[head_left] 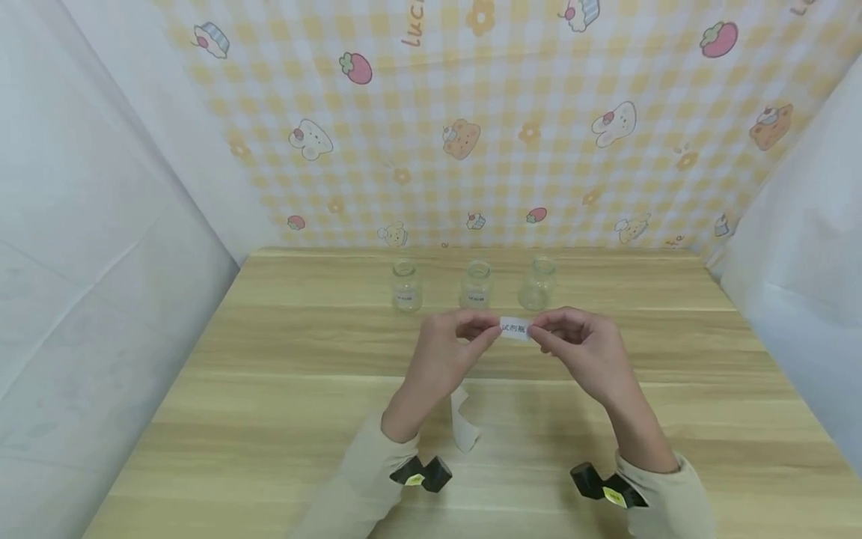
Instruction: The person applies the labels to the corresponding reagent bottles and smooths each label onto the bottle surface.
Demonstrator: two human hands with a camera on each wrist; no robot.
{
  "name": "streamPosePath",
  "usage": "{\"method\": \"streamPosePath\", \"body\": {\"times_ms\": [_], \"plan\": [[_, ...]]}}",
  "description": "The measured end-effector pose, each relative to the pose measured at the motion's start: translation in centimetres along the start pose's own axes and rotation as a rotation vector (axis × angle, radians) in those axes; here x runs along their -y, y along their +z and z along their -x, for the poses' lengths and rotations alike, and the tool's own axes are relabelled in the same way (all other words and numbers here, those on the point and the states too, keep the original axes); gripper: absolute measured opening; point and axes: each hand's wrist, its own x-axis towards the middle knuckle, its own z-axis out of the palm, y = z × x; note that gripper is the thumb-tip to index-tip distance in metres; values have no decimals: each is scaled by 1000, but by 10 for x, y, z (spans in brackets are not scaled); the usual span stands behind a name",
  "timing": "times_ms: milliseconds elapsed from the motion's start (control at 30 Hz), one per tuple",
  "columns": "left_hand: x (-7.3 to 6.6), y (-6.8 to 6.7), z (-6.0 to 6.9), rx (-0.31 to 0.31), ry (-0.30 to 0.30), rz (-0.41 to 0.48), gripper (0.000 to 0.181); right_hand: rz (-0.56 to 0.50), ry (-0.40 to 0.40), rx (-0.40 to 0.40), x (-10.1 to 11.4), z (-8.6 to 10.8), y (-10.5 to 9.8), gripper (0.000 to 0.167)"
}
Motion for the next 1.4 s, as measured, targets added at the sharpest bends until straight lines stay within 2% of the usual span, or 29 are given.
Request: {"method": "streamPosePath", "body": {"times_ms": [400, 633, 1067, 1233, 1400], "plan": [[14, 17, -9, 46, -69, 39, 8, 42, 25, 30, -20, -10, -6, 17], [25, 32, -21, 57, -88, 9, 8, 21, 67, -11, -33, -17, -11, 23], [59, 66, -41, 41, -126, 27, 9, 100, 84, -57, -66, -34, -11, 20], [66, 77, -48, 40, -167, 34, 9, 121, 94, -63, -77, -41, -14, 20], [71, 85, -59, 31, -164, 5, 10, 107, 91, -76, -83, -49, -16, 19]]}}
